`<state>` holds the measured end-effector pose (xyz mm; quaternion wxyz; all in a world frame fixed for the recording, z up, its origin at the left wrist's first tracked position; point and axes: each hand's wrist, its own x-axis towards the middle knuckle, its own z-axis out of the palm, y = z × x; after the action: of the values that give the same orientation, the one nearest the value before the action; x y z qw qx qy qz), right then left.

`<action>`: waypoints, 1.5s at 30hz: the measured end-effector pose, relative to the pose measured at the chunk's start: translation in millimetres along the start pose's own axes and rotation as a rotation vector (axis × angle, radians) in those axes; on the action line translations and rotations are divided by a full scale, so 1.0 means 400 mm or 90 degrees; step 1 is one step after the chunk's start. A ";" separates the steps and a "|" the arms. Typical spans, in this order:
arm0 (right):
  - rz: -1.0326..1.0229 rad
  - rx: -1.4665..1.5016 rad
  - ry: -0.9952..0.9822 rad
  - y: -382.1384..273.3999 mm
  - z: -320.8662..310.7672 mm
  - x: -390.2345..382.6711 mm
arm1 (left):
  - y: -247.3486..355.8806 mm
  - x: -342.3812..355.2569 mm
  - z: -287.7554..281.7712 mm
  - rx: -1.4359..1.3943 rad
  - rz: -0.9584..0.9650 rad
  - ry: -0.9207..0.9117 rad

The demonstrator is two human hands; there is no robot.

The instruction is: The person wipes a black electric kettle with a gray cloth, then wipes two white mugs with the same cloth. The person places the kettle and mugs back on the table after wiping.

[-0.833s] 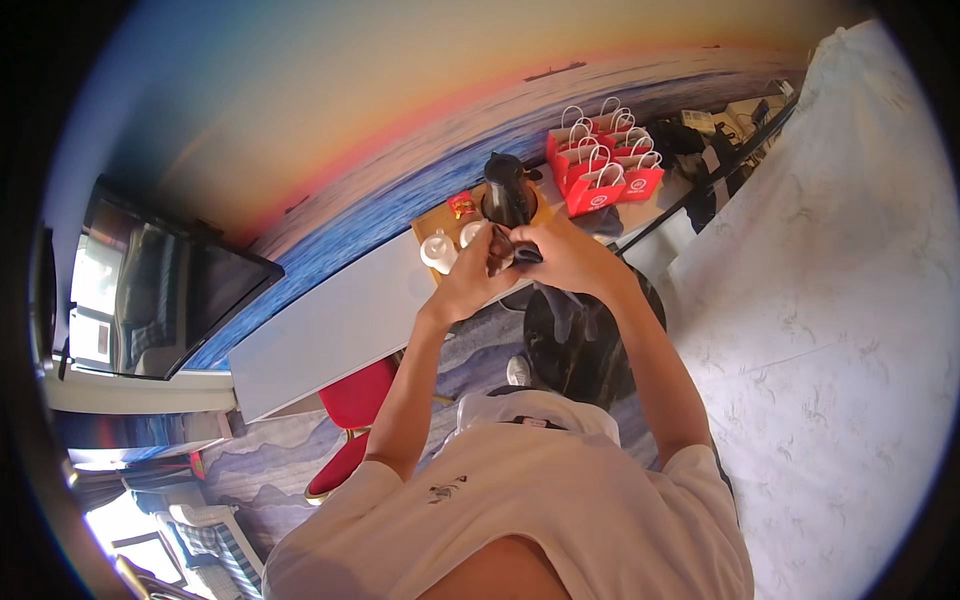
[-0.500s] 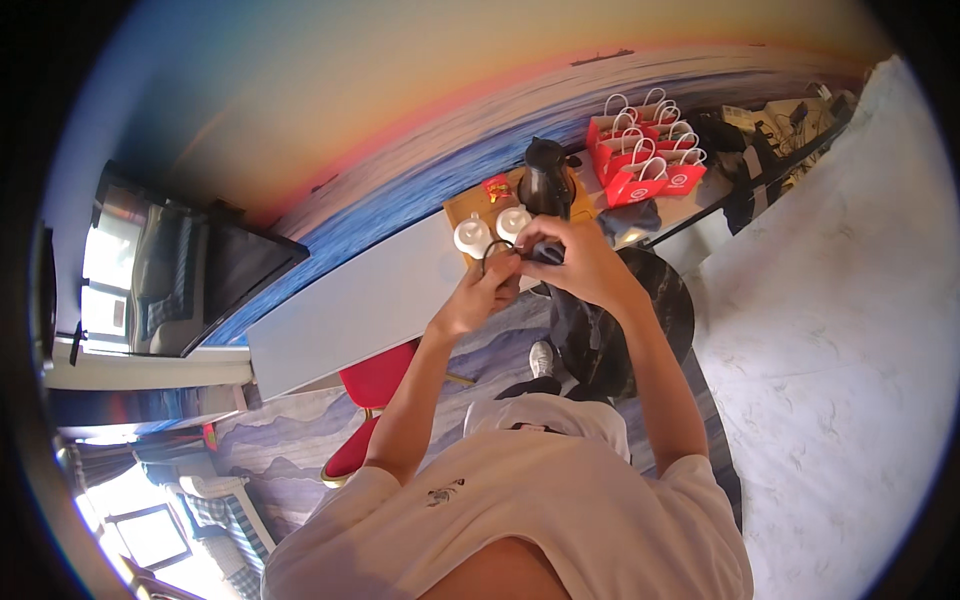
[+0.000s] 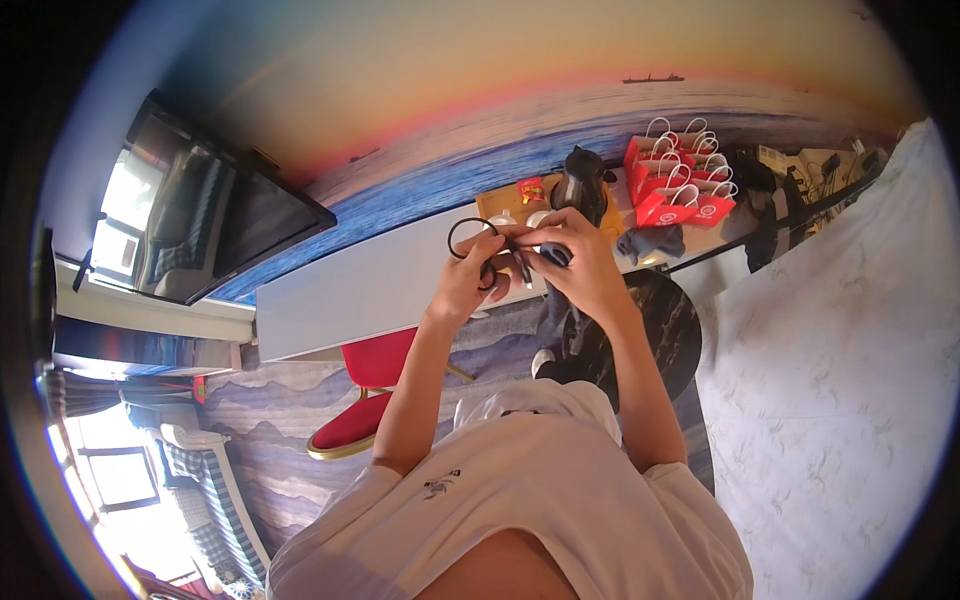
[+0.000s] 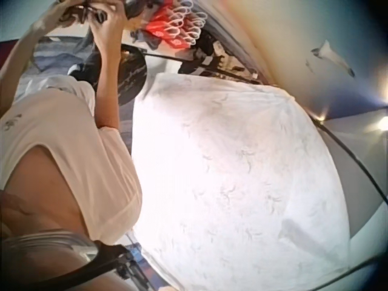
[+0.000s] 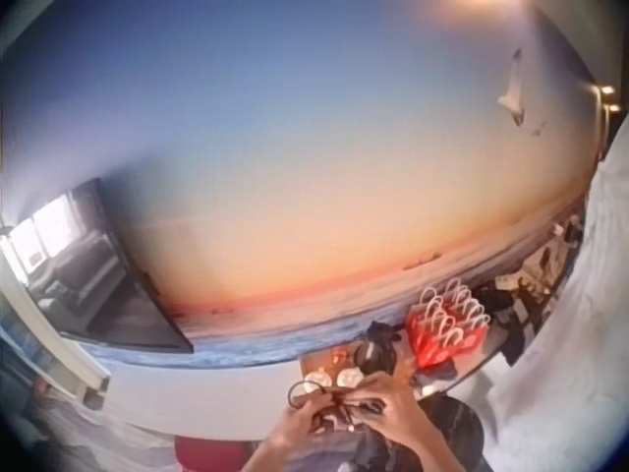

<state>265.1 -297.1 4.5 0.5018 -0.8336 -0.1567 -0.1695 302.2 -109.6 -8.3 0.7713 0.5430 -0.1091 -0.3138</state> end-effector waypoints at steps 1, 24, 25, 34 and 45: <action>-0.006 -0.029 0.011 0.010 0.003 -0.001 | 0.003 0.004 0.024 -0.028 0.032 0.011; 0.239 0.305 -0.130 0.088 0.160 -0.030 | -0.117 -0.068 0.001 -0.027 0.017 0.341; 0.198 0.297 -0.127 0.090 0.173 -0.028 | -0.119 -0.071 0.014 -0.012 0.019 0.409; 0.050 0.193 -0.185 0.016 0.184 -0.045 | -0.082 -0.142 -0.067 -0.168 0.143 0.518; 0.145 0.154 -0.224 -0.257 0.357 -0.146 | -0.022 -0.318 -0.191 -0.412 0.253 0.345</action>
<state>186.6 -129.4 -3.3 0.5791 -0.7963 -0.1657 0.0559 238.8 23.7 -24.0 0.9468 0.3053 0.0982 -0.0249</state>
